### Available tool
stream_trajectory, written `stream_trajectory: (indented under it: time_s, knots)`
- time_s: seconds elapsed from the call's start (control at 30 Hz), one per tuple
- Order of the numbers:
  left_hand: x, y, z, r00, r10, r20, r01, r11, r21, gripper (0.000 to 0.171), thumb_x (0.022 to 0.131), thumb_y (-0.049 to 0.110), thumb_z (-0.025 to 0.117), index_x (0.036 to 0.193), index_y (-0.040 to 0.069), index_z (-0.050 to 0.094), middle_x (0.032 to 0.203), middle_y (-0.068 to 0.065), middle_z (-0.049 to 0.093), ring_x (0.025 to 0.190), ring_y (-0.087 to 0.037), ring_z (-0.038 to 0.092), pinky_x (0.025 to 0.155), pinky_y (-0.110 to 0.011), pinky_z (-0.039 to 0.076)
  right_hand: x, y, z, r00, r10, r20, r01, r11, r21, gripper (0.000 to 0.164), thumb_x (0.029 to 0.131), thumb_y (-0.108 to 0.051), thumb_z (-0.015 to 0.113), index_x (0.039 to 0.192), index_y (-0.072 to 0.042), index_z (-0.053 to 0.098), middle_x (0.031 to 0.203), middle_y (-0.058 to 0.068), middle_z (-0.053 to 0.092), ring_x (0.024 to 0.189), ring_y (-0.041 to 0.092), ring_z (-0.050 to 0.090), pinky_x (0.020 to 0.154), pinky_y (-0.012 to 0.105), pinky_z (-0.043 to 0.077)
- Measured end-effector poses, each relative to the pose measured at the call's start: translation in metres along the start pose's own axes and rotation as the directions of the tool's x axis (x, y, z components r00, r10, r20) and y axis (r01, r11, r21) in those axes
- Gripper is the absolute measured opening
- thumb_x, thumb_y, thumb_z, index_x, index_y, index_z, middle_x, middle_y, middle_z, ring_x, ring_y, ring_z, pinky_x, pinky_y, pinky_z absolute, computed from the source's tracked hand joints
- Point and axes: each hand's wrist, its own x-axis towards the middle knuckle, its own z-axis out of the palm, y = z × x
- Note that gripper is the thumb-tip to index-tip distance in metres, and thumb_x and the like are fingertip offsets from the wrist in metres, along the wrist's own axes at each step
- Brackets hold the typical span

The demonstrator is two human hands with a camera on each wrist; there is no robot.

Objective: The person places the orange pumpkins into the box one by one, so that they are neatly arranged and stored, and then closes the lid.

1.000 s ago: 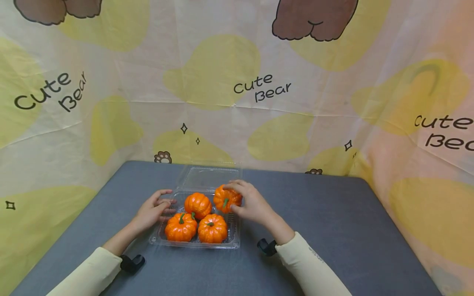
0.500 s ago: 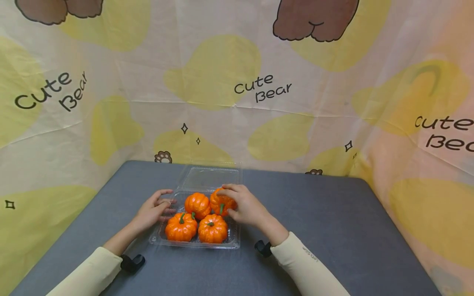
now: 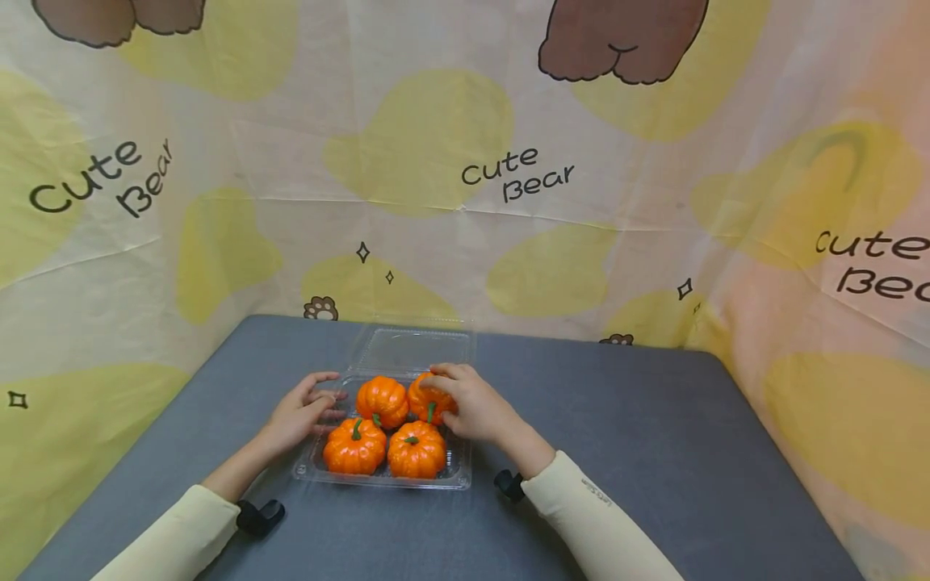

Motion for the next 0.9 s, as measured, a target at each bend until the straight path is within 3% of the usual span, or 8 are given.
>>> stream_trajectory:
  time_s: [0.63, 0.9]
  knots:
    - [-0.0005, 0.0016, 0.0002, 1.000, -0.002, -0.005, 0.002, 1.000, 0.003, 0.041, 0.099, 0.016, 0.046, 0.140, 0.012, 0.039, 0.129, -0.023, 0.059, 0.100, -0.029, 0.068, 0.072, -0.037, 0.059, 0.0046, 0.0017, 0.0063, 0.998, -0.026, 0.062, 0.028, 0.999, -0.038, 0.051, 0.072, 0.002, 0.076, 0.118, -0.013, 0.064, 0.129, 0.013, 0.056, 0.118, 0.033, 0.053, 0.095, 0.043, 0.050]
    - [-0.0015, 0.0000, 0.0002, 1.000, 0.013, 0.000, -0.013, 1.000, 0.008, 0.041, 0.099, 0.015, 0.046, 0.140, 0.011, 0.040, 0.129, -0.023, 0.059, 0.100, -0.029, 0.068, 0.072, -0.037, 0.059, 0.0034, 0.0002, 0.0025, 0.994, -0.002, 0.106, 0.003, 1.000, -0.007, 0.047, 0.076, -0.003, 0.074, 0.121, -0.015, 0.063, 0.132, 0.012, 0.053, 0.120, 0.033, 0.051, 0.096, 0.044, 0.050]
